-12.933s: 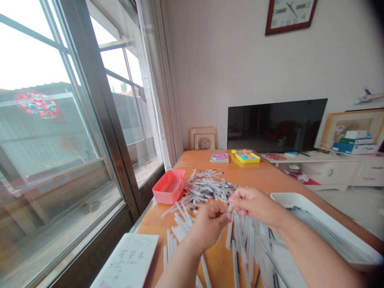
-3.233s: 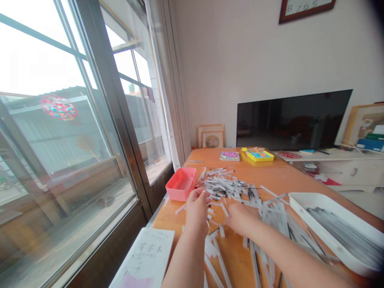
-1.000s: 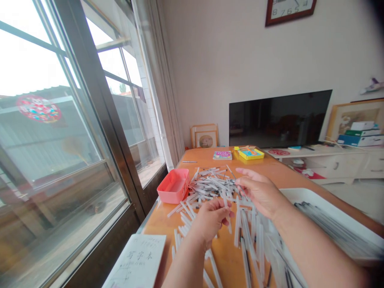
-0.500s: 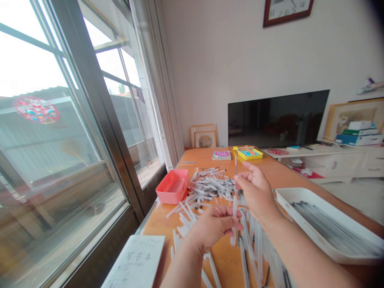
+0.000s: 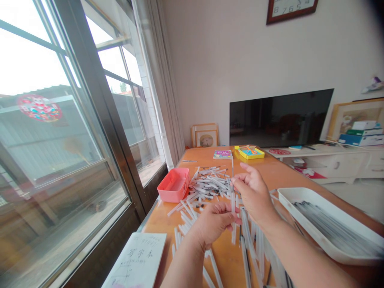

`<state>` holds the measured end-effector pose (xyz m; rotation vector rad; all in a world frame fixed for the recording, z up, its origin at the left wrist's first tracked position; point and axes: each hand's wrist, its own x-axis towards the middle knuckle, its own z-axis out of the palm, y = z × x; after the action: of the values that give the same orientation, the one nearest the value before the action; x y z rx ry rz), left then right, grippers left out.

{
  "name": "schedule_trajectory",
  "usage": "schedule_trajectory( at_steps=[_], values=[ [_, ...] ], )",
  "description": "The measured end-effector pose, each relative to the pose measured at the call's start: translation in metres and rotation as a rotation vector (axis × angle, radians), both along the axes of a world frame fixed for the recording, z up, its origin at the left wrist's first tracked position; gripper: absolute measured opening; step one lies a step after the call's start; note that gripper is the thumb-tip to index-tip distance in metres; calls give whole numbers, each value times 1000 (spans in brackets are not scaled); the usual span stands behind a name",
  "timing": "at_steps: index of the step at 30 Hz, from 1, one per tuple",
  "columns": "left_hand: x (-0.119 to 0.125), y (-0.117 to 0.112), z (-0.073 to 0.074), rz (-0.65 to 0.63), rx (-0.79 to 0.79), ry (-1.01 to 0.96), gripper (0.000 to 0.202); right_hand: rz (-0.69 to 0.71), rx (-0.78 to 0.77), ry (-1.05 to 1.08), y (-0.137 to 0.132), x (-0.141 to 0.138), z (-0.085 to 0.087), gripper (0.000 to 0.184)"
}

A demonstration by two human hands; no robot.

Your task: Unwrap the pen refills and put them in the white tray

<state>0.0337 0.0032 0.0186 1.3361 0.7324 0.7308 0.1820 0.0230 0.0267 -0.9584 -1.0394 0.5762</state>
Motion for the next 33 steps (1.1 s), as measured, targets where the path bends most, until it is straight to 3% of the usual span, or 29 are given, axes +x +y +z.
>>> schedule_trajectory(
  at_steps=[9,16,21,24,28,33],
  values=[
    [-2,6,-6,90,20,-70,28,51,-31,-31,-3,-4,-2,58],
    [-5,10,-8,110,59,-66,26,28,-98,-68,2,-1,-8,39],
    [-7,14,-12,174,32,-51,30,6,-154,-22,4,6,-7,35],
    [-10,20,-13,278,40,-50,33,-3,-230,-73,7,11,-10,34],
    [-21,28,-10,539,73,-88,35,41,-335,-242,13,17,-18,30],
    [-36,34,-7,735,97,-172,38,68,-412,-659,20,14,-32,26]
  ],
)
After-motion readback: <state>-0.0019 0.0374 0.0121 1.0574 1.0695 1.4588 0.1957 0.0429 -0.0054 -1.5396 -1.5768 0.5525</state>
